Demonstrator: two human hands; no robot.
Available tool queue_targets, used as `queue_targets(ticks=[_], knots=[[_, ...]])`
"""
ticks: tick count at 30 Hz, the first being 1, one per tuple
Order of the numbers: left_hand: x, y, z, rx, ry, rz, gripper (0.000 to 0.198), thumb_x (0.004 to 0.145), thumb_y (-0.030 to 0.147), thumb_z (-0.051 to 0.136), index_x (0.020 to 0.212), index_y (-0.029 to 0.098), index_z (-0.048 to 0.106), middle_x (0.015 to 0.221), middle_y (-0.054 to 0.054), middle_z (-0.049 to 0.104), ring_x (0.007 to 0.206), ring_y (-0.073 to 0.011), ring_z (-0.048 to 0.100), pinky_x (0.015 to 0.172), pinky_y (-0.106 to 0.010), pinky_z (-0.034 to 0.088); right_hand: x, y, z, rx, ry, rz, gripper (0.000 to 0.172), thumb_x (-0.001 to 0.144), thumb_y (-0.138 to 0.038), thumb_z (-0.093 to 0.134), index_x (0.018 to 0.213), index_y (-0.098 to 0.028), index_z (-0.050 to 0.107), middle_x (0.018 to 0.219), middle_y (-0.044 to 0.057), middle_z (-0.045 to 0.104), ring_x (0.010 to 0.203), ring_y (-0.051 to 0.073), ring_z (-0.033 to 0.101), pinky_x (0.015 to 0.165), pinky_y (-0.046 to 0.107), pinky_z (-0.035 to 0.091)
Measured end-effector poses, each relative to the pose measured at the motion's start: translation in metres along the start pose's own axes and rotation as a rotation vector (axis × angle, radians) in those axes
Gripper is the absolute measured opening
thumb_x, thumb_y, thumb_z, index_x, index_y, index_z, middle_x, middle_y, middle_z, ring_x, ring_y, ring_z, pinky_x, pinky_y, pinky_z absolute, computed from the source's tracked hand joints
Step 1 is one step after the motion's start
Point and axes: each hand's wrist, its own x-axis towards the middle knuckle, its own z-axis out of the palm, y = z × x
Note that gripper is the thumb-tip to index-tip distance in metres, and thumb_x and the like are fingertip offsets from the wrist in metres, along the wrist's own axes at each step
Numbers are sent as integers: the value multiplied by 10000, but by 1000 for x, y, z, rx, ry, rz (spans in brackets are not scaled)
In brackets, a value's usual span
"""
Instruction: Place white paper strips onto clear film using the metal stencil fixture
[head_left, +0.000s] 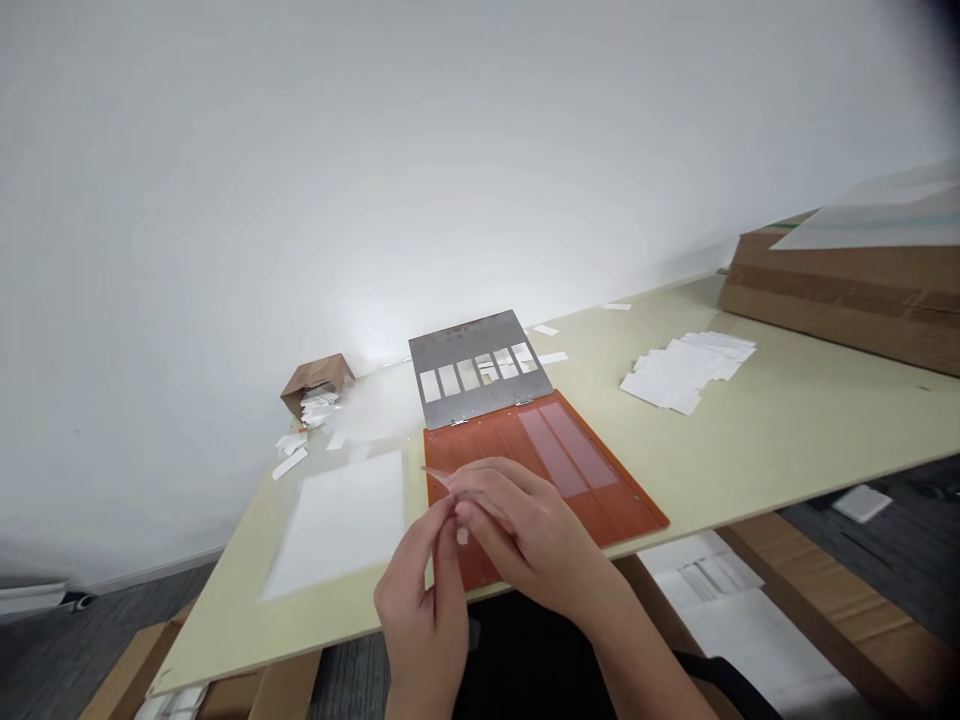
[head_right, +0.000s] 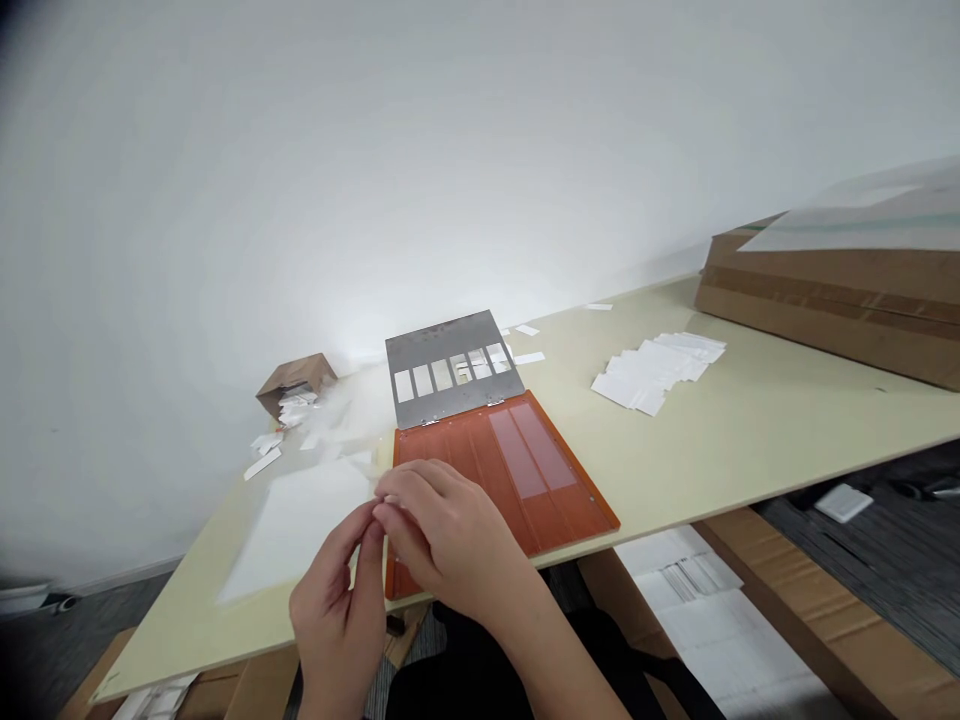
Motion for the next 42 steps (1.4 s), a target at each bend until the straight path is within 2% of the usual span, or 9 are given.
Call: queue_targets(ticks=[4,13,16,19,22,27,34,37,42], knots=[[3,-1,-1,37,-32,77,207,979,199,549,1066,223,736,1032,-28,788,901,-144,753,807,-207,602,-2,2,0,-27,30,-39,73,986,-186,545,1019,-199,609,942,48,734,878,149,682,770,272,575],[2,2,3,23,-31,9,213,985,254,548,1060,210,743,1034,-50,788,894,-170,758,805,-246,620,5,1,1,-110,65,-72,184,976,-102,456,1013,-177,620,921,85,753,853,162,722,741,274,613],[3,3,5,18,-20,6,221,986,257,544,1075,207,740,1043,-57,787,905,-178,758,803,-256,623,4,2,-1,-53,42,-37,180,982,-125,460,1062,-188,608,954,75,748,886,160,716,767,279,618],[4,4,7,15,5,17,212,981,253,552,1066,219,743,1050,-47,784,934,-181,751,837,-268,612,3,2,-3,-66,25,-31,131,971,-147,498,1045,-190,597,938,56,739,865,155,707,894,339,611],[3,8,10,13,17,-9,211,987,259,540,1054,233,739,1049,-36,778,938,-174,740,853,-269,597,4,1,-3,-182,58,-87,119,965,-132,492,1002,-193,587,889,37,741,810,149,707,989,400,583],[0,10,15,67,61,-92,251,1001,310,515,1122,224,717,1119,-46,765,1016,-192,731,927,-307,584,7,2,2,-323,164,-204,151,936,-92,491,994,-193,588,864,44,753,774,141,716,905,337,625],[4,1,14,167,46,44,262,988,251,509,1150,219,712,1107,-46,773,978,-185,750,862,-269,607,9,7,7,-341,185,-197,225,880,-32,470,955,-203,595,822,27,740,746,135,720,911,335,628],[8,4,13,177,32,81,264,984,197,493,1140,205,707,1101,-50,776,977,-177,753,873,-258,604,11,9,9,-318,232,-193,221,881,-29,465,924,-208,589,767,12,732,698,120,706,870,302,635],[14,11,12,195,31,172,253,964,139,508,1117,180,705,1067,-56,785,941,-168,764,852,-229,608,11,15,8,-198,216,-128,164,918,-69,497,922,-198,599,758,9,721,649,99,664,835,285,634]])
